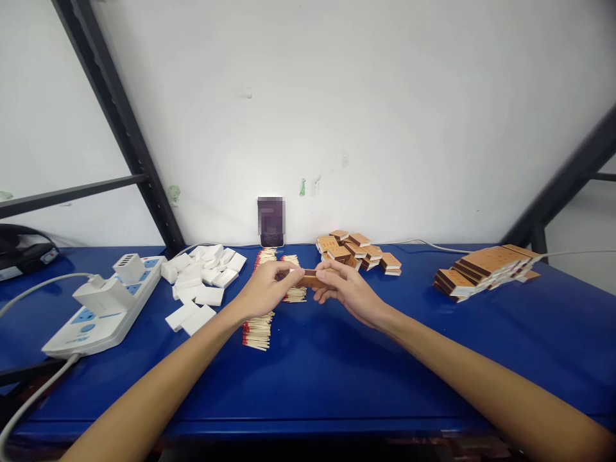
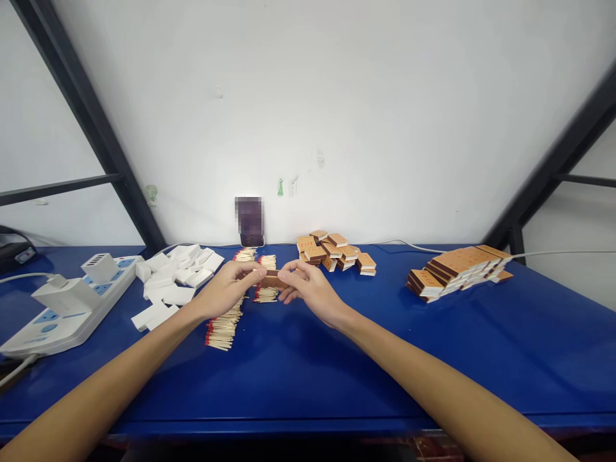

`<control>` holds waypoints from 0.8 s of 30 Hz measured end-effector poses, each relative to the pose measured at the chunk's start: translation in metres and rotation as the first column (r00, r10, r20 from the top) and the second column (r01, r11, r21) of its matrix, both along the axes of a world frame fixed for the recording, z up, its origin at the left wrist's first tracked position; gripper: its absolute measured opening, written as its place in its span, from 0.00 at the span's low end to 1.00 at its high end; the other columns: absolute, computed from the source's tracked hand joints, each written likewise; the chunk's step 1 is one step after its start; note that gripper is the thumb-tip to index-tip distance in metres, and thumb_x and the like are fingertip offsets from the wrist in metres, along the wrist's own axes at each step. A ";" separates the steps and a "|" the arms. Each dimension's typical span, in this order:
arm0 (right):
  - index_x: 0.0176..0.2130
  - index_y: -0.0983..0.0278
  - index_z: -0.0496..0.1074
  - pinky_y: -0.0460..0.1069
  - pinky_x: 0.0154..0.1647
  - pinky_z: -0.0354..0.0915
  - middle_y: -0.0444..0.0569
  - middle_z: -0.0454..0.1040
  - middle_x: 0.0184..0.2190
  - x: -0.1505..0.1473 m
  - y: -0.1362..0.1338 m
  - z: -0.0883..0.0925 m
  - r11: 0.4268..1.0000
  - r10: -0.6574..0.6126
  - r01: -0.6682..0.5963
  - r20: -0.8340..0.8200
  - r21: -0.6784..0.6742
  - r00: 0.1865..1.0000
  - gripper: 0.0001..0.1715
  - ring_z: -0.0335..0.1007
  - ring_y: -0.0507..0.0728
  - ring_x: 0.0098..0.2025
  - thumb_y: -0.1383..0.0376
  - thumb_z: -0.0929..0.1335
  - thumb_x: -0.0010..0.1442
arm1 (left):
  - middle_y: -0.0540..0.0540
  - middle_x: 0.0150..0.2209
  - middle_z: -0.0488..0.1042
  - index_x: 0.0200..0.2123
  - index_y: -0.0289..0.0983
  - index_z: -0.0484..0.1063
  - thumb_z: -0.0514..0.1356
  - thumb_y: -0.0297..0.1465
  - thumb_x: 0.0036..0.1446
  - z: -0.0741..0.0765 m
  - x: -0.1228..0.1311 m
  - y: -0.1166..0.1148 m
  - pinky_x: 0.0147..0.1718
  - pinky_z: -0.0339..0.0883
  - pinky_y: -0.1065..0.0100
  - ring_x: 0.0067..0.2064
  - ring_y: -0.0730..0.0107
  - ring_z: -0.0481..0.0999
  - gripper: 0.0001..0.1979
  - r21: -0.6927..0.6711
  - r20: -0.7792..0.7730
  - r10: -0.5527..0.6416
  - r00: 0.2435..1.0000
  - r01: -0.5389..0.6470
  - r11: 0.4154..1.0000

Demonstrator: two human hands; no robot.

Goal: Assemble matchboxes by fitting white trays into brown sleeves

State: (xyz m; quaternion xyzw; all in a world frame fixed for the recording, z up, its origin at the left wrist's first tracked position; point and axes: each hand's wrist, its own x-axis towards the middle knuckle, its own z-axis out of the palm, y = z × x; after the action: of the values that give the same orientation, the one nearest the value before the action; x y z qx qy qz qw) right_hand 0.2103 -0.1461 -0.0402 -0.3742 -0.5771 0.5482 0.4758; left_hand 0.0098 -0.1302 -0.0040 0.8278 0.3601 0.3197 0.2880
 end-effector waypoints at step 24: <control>0.50 0.60 0.70 0.58 0.53 0.66 0.52 0.73 0.48 0.042 0.003 -0.028 0.796 -0.361 -0.227 0.740 0.562 0.567 0.19 0.69 0.61 0.52 0.62 0.70 0.58 | 0.43 0.49 0.73 0.56 0.40 0.68 0.59 0.28 0.57 -0.029 -0.020 0.002 0.52 0.60 0.54 0.52 0.56 0.67 0.22 0.459 -0.583 0.127 0.802 0.197 0.866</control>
State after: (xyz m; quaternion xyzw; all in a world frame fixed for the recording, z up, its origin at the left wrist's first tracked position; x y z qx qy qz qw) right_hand 0.2524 -0.1436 -0.0678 -0.4358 -0.8562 0.0775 0.2666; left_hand -0.0098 -0.1281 -0.0331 0.9377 0.3210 0.1198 -0.0571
